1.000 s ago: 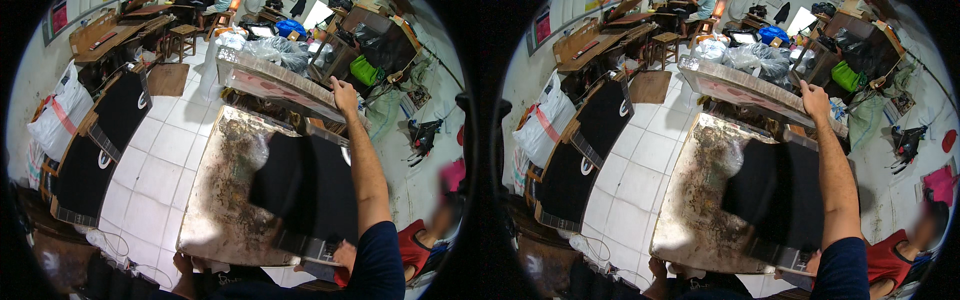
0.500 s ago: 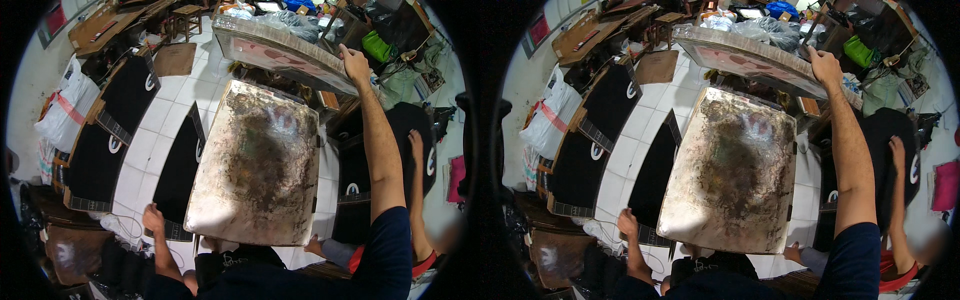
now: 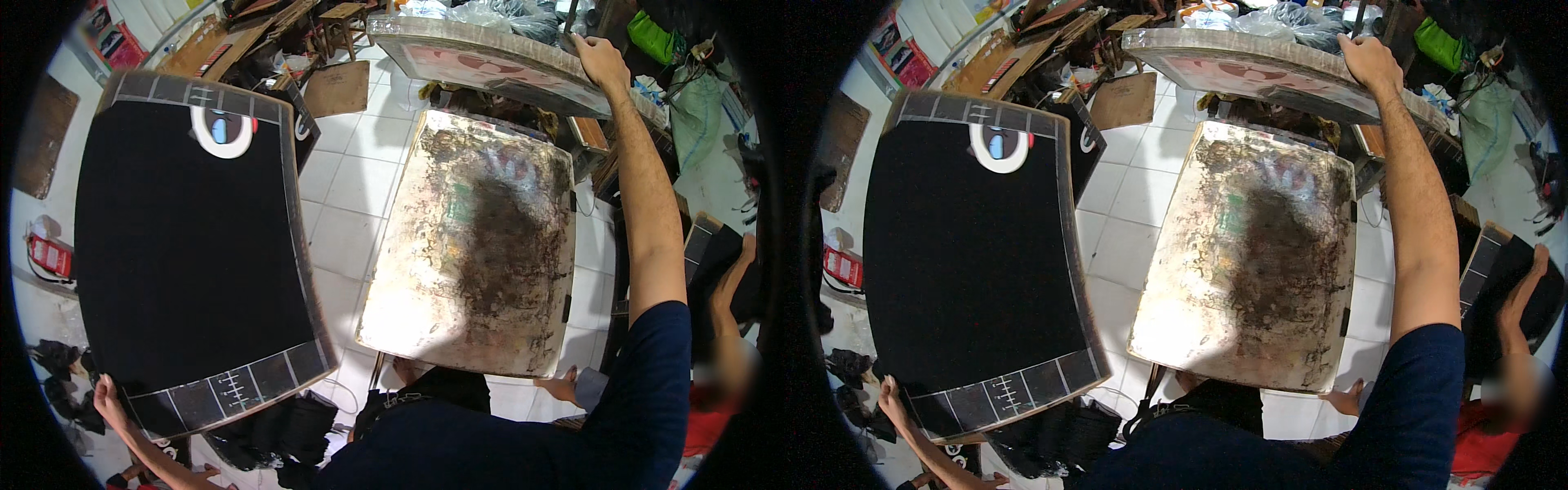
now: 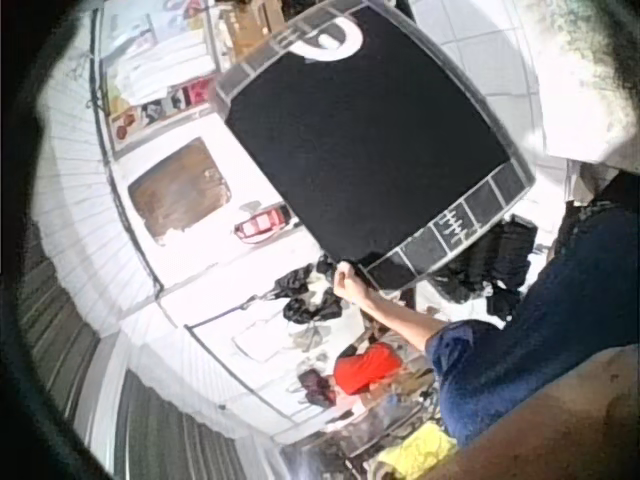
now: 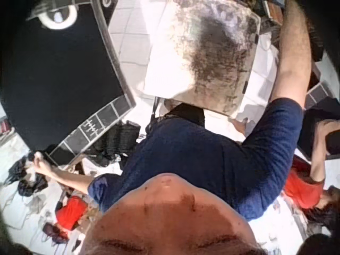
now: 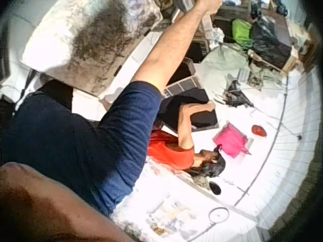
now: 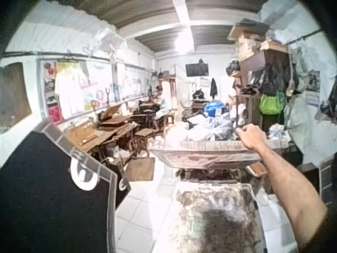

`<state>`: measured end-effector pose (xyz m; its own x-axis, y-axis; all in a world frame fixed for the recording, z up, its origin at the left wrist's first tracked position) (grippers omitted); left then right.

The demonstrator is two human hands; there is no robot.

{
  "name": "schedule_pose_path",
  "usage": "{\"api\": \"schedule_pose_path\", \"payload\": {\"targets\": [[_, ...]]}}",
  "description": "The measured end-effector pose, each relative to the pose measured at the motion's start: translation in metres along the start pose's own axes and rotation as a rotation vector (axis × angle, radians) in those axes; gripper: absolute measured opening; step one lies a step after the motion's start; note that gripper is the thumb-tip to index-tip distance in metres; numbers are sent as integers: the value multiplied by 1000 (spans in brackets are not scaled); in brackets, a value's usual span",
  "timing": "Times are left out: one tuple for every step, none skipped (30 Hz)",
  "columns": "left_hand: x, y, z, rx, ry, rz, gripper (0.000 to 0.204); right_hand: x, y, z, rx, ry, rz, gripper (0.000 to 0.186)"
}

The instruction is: The person uses a squeegee to pull ink across a screen printing frame placed over a black fabric item. The person repeatedly lifts the frame, repositions it, and applies ink to print a design onto the fabric.

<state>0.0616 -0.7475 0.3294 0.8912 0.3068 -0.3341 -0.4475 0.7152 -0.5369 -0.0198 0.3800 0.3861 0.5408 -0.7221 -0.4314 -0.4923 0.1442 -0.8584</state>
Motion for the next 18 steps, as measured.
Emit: {"api": "schedule_pose_path", "payload": {"targets": [[-2,-9,-13,-57,-93,3,27,0,1,1,4,17,10,67],[10,-3,-32,27,-101,27,31,1,1,1,3,27,16,67],[19,18,-57,326,-183,198,34,2,2,2,2,28,11,67],[36,32,-73,461,-342,98,40,3,2,1,5,29,11,67],[49,62,-93,434,-345,171,47,5,1,2,15,29,8,67],[81,91,-108,359,-338,140,48,7,1,1,-3,41,3,66],[99,130,-124,322,-395,210,47,9,1,1,-4,43,-3,66],[123,167,-131,402,-313,102,47,11,0,0,-6,46,-5,65],[140,198,-135,341,-345,55,47,12,-1,0,-7,42,2,65],[154,232,-139,307,-390,43,47,13,-2,-1,-7,43,8,64],[169,262,-134,316,-248,-31,45,13,-2,-2,-5,49,1,64],[176,293,-130,273,-272,-34,44,14,-1,-2,0,49,0,64],[178,312,-125,113,-351,-182,44,13,-2,-2,3,46,3,64],[183,344,-117,125,-353,-209,48,14,-2,-2,9,58,12,62],[193,381,-104,232,-247,-157,53,13,-2,-2,-1,48,22,62],[195,398,-93,123,-286,-340,55,13,-3,-3,-12,42,30,61],[192,419,-82,97,-295,-500,50,13,-2,-2,-19,49,25,61],[194,444,-70,12,-216,-561,49,14,-3,-2,-19,42,32,61]]}}
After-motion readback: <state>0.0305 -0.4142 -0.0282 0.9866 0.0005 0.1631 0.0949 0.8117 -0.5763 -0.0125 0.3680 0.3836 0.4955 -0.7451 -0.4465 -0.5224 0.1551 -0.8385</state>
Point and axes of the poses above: each hand's wrist, its own x-axis away from the middle knuckle, its own y-axis out of the palm, z = x × y, the point moved 2 cm from there along -x, towards the middle knuckle, and after that the axes turned 3 degrees about y, right-handed, at the moved point
